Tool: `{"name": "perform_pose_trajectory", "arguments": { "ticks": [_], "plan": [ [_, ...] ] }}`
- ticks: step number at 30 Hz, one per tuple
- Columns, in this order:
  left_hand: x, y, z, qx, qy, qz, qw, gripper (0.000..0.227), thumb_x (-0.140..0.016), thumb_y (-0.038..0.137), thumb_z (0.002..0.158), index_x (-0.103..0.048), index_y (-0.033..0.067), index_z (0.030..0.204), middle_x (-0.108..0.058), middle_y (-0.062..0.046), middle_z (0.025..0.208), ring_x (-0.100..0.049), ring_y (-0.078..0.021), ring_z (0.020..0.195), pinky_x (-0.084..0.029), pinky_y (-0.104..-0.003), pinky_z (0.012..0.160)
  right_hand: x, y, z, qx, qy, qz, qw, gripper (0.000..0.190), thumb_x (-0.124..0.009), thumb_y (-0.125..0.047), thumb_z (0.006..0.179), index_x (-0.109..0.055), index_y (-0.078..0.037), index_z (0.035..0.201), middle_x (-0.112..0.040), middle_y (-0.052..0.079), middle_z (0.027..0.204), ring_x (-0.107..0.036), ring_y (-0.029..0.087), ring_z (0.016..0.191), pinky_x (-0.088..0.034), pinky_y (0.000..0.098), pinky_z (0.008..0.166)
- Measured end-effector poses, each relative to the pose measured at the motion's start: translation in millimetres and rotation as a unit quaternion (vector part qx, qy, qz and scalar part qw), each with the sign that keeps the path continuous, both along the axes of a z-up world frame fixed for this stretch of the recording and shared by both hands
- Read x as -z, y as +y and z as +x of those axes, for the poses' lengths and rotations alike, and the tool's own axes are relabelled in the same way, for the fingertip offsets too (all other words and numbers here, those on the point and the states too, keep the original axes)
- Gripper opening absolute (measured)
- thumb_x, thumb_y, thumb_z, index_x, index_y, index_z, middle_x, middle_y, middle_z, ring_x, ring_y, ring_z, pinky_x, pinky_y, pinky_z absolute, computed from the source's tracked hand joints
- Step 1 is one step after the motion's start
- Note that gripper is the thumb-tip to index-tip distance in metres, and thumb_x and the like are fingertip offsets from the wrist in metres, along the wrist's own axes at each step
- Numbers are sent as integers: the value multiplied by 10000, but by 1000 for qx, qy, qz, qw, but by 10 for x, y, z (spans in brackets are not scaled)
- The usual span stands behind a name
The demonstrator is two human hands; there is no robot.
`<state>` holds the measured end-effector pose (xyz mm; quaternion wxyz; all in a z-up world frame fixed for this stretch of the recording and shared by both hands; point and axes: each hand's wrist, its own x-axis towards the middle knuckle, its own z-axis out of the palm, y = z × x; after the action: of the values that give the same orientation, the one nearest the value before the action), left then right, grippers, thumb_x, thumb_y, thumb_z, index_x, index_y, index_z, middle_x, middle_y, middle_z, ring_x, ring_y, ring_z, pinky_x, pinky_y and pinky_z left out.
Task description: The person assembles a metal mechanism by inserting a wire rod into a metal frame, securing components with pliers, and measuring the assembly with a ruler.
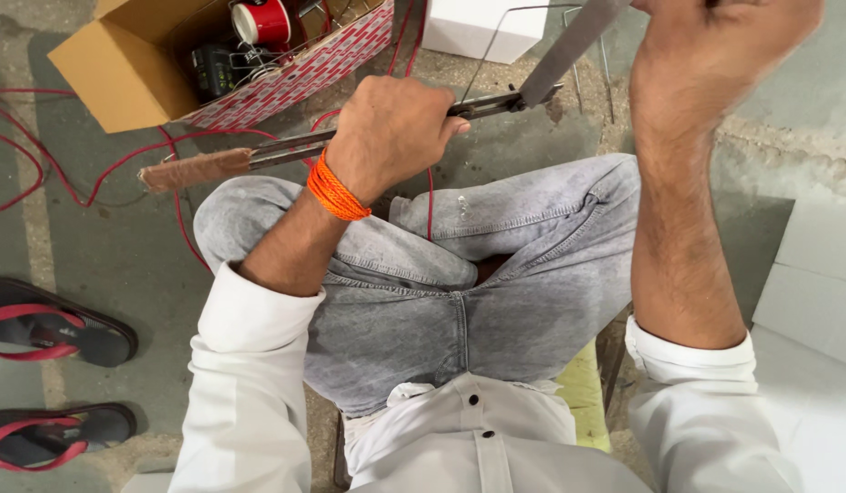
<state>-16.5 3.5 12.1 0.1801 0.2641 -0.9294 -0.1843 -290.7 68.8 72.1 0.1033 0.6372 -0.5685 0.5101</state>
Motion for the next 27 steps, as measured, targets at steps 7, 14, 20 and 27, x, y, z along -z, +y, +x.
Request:
{"name": "perform_pose_trajectory", "arguments": {
  "ticks": [7, 14, 20, 27],
  "plan": [
    [-33, 10, 21, -6, -5, -1, 1000, 356, -745, 398, 922, -717, 68, 791, -676, -105, 653, -683, -329, 618, -515, -459, 543, 40, -8, -58, -34, -42, 7, 999, 490, -649, 176, 1083, -489, 33, 642, -541, 117, 549, -609, 184, 458, -354, 275, 405],
    [-56, 19, 25, -13, -18, -14, 1000, 368, -730, 411, 929, -719, 74, 784, -676, -106, 644, -686, -319, 609, -518, -450, 539, 81, 41, -112, -78, -74, 23, 994, 428, -580, 102, 1208, -508, 39, 790, -605, 138, 694, -831, 251, 687, -662, 359, 608],
    [-29, 10, 43, -20, -38, -5, 999, 384, -723, 417, 940, -721, 65, 786, -671, -120, 638, -678, -319, 596, -510, -450, 531, 25, 14, -8, -86, -57, 13, 995, 451, -585, 112, 1164, -462, 17, 741, -558, 130, 644, -759, 228, 622, -630, 359, 577],
    [17, 15, 49, -17, -2, -20, 1000, 354, -733, 401, 924, -731, 71, 796, -680, -113, 654, -691, -315, 644, -520, -446, 561, 53, 26, -8, -67, -68, -9, 995, 343, -619, 103, 1160, -582, 64, 821, -702, 182, 744, -814, 279, 740, -673, 375, 649]
  ]
}}
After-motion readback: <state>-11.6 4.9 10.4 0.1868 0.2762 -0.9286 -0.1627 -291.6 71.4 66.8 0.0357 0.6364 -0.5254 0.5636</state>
